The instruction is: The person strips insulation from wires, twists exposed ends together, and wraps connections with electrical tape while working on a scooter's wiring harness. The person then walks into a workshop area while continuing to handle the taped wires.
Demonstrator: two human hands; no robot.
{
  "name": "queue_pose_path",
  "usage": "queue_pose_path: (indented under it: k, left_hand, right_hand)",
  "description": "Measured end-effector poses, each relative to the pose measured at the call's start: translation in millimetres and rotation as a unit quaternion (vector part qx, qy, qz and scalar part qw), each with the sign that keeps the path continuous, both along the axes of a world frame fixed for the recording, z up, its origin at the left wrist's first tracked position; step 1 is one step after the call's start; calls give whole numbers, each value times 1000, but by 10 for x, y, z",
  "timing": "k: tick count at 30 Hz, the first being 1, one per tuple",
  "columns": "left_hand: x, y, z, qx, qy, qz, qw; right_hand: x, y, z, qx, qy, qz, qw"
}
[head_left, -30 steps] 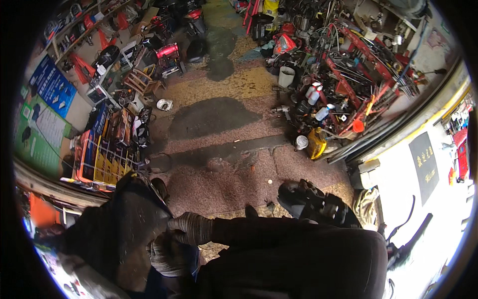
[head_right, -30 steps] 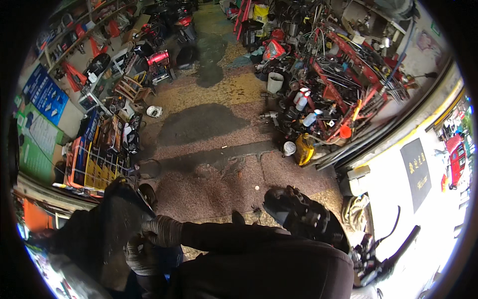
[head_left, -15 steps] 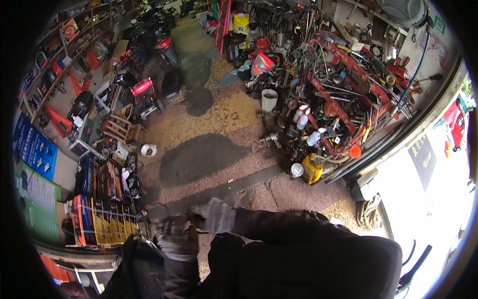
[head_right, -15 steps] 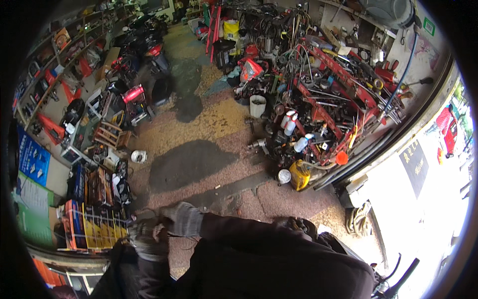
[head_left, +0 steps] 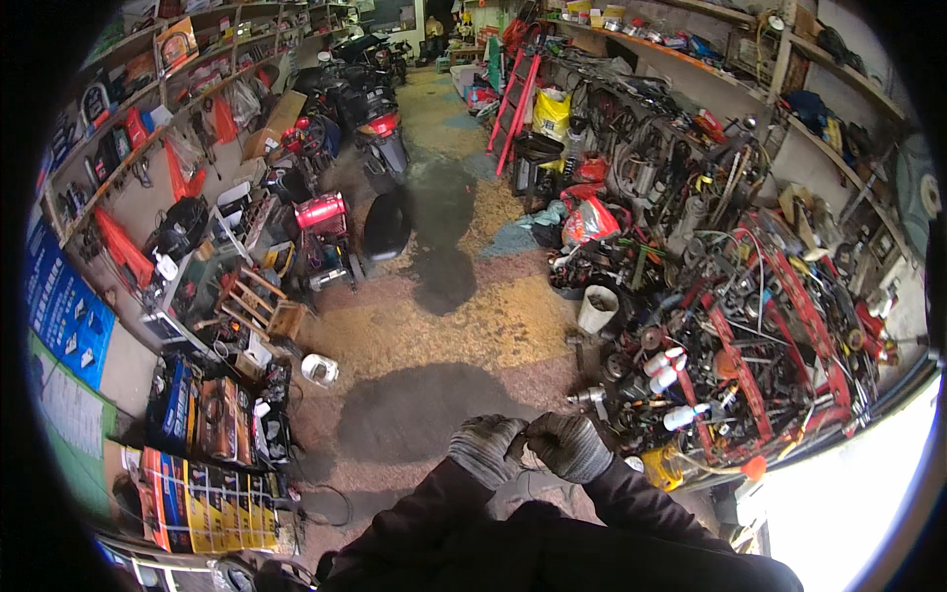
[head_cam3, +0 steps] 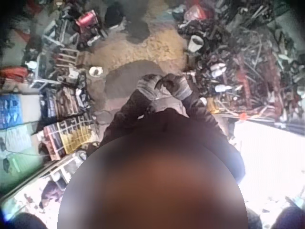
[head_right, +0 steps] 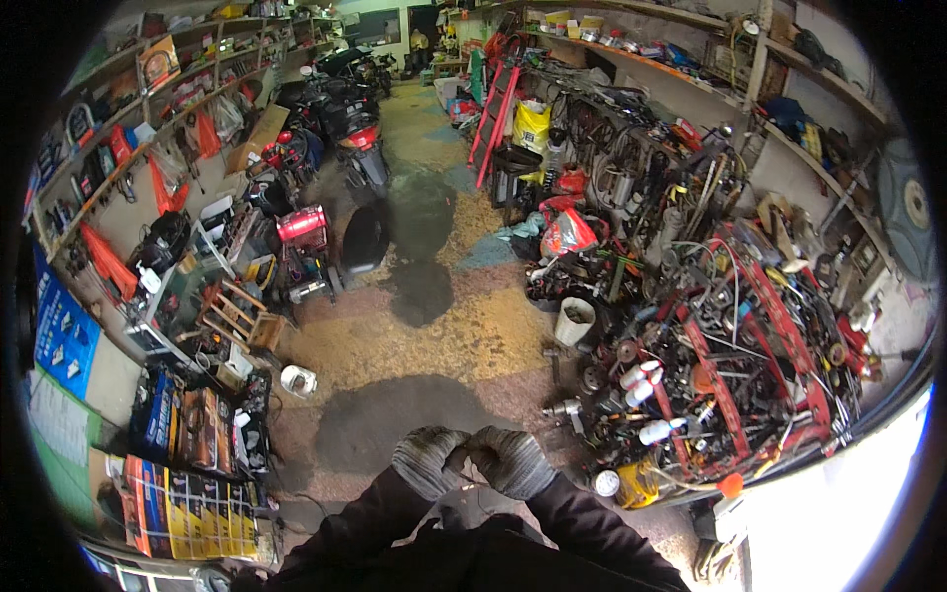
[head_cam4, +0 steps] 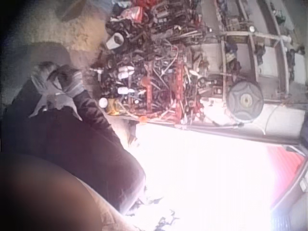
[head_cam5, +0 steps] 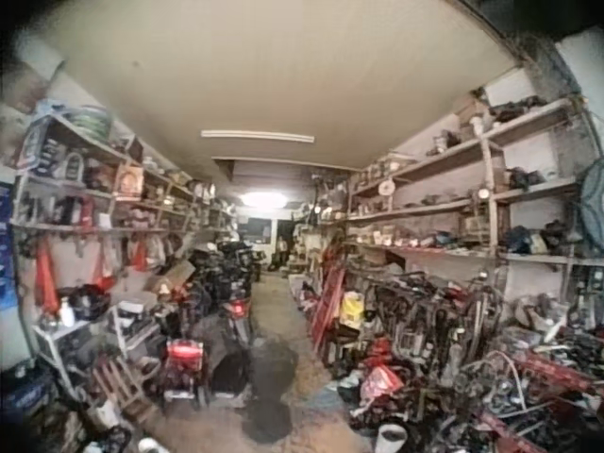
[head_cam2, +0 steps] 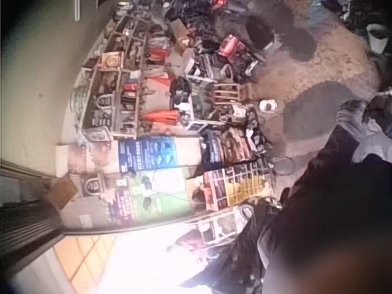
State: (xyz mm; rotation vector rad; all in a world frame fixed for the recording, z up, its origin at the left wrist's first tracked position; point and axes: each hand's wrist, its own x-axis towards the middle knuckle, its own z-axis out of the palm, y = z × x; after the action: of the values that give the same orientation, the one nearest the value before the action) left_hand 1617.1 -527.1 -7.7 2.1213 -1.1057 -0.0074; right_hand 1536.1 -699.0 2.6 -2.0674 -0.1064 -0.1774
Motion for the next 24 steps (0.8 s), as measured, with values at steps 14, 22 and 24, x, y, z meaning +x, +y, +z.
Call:
queue_pose_path:
  k: [14,22,24]
  left_hand:
    - [3566,-1260,-9,22,238,47,970]
    - [5274,-1875,139,-106,453,40,884]
    - [5818,-2044,16,-78,415,21,906]
  right_hand:
    - [3793,-1324,-631,130,19,52,990]
    - [5507,-2111,-90,-77,-105,47,990]
    - [5959,-2266,-54,-111,-118,45,986]
